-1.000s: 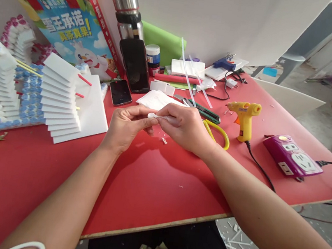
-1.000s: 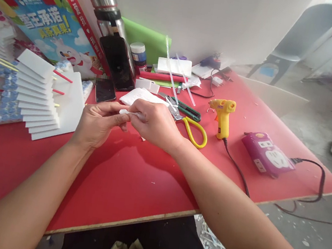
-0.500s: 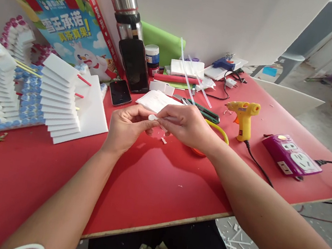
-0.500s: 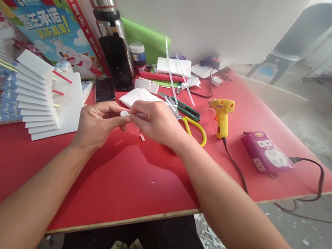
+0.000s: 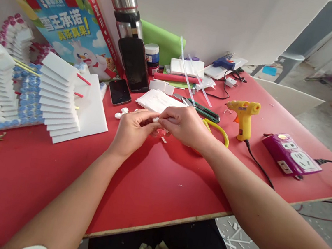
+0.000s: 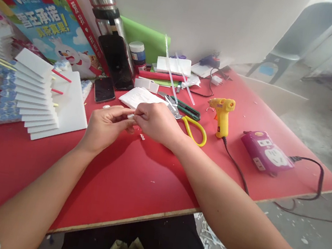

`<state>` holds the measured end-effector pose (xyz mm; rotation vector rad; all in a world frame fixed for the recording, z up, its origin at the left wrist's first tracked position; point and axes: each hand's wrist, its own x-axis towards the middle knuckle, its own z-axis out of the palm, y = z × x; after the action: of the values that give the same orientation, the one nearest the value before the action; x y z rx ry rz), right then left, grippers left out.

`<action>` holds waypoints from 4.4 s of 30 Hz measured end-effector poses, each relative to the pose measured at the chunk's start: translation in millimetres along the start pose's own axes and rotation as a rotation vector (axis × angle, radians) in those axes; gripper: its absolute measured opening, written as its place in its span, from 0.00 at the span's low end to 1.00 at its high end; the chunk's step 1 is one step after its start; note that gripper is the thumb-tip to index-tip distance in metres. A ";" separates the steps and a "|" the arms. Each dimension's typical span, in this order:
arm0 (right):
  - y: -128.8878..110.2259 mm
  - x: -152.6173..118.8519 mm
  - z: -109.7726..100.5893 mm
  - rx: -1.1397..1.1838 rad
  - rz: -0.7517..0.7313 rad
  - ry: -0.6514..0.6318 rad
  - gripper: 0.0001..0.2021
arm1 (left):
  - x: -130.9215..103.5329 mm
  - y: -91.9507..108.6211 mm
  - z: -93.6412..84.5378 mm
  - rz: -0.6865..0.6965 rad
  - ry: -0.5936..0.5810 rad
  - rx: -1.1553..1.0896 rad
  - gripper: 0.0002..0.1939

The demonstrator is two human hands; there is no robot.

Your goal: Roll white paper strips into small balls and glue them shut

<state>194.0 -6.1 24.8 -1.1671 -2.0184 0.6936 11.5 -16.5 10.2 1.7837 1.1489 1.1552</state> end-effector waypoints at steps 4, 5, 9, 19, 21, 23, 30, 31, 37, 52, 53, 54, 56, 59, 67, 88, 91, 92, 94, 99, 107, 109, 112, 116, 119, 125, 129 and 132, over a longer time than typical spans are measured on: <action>-0.2 -0.2 1.0 0.004 0.017 -0.001 0.08 | 0.9 -0.9 -0.3 0.002 -0.047 0.019 0.16; -0.5 -0.3 1.1 0.015 0.029 -0.002 0.08 | 1.4 -1.1 -0.4 -0.007 -0.049 0.024 0.16; -3.3 -1.2 2.6 0.064 0.086 -0.002 0.08 | 2.9 -0.5 -0.3 -0.057 0.003 0.020 0.14; -2.8 -2.1 11.8 -0.163 0.018 0.079 0.08 | -1.9 -1.2 9.0 -0.101 0.095 0.087 0.04; -2.6 -1.6 9.6 -0.161 0.026 0.092 0.08 | -1.2 -1.1 8.4 -0.097 0.054 0.064 0.06; -2.5 -1.1 6.3 -0.144 0.028 0.102 0.06 | 0.3 -1.0 6.1 -0.122 -0.005 -0.031 0.10; 0.3 2.2 -3.4 0.098 0.049 0.049 0.07 | 2.3 -1.9 -0.9 -0.164 -0.039 -0.227 0.19; 1.4 2.7 -3.5 0.150 0.051 0.038 0.07 | 1.9 -1.4 -0.7 -0.162 -0.022 -0.238 0.20; 5.2 3.6 0.6 0.212 0.068 0.020 0.08 | 1.4 1.5 0.8 -0.175 -0.061 -0.263 0.23; -6.7 -0.7 5.7 -0.102 0.093 0.111 0.06 | 0.2 0.4 10.7 -0.024 0.028 -0.010 0.13; -5.2 0.5 3.0 0.070 0.151 0.065 0.08 | 0.8 0.4 8.9 -0.013 0.020 0.017 0.13; -3.1 2.1 -0.1 0.275 0.222 0.004 0.10 | 1.5 0.4 6.6 -0.001 0.009 0.057 0.13; 2.6 6.1 -5.8 0.681 0.385 -0.134 0.16 | 2.7 0.1 1.5 0.025 -0.006 0.107 0.13; 11.1 11.9 -10.2 1.101 0.605 -0.369 0.23 | 3.2 0.4 -4.6 0.067 -0.023 0.174 0.13; 16.3 11.5 -8.1 1.461 0.669 -0.539 0.11 | 2.1 2.3 -9.7 0.190 -0.032 0.264 0.14; 2.1 3.2 -0.7 0.615 0.272 -0.071 0.12 | 3.8 -3.1 -5.3 -0.043 0.009 -0.120 0.14; -4.5 0.5 4.2 0.252 0.203 0.140 0.10 | 3.1 0.4 0.3 -0.069 0.043 -0.183 0.13; -6.9 -0.8 5.5 0.140 0.174 0.199 0.10 | 2.8 1.7 2.4 -0.076 0.054 -0.207 0.13; -10.8 -3.5 7.5 -0.031 0.101 0.282 0.10 | 2.1 4.1 6.0 -0.089 0.074 -0.249 0.13; -12.2 -6.2 8.8 -0.129 -0.035 0.261 0.06 | 1.2 5.1 7.5 -0.095 0.094 -0.301 0.11; -11.3 -5.9 5.1 -0.078 -0.084 0.170 0.06 | 3.5 0.7 -1.3 -0.116 0.081 -0.320 0.12; -11.4 -6.0 3.8 -0.062 -0.086 0.135 0.07 | 4.1 -0.3 -3.2 -0.136 0.064 -0.328 0.14; -11.7 -6.3 3.0 -0.038 -0.079 0.109 0.08 | 4.8 -1.2 -5.3 -0.154 0.036 -0.339 0.16; -12.3 -5.3 3.2 0.038 -0.043 0.094 0.07 | 5.3 -1.6 -6.8 -0.166 0.000 -0.334 0.19; -10.1 -1.5 0.9 0.268 0.105 0.063 0.06 | 5.8 -3.9 -6.8 -0.171 0.016 -0.371 0.18; -1.6 5.7 -5.9 0.790 0.465 -0.026 0.15 | 7.2 -10.2 -6.8 -0.209 0.001 -0.383 0.17; -1.3 3.2 -4.1 0.651 0.342 -0.044 0.18 | 7.1 -9.8 -6.2 -0.192 -0.008 -0.373 0.16; -0.4 2.0 -1.6 0.575 0.287 -0.021 0.13 | 6.7 -9.0 -5.6 -0.190 -0.001 -0.355 0.16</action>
<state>194.4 -4.3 26.7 -1.0974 -1.5175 1.3268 5.0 -6.5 6.2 1.3761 1.0143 1.1608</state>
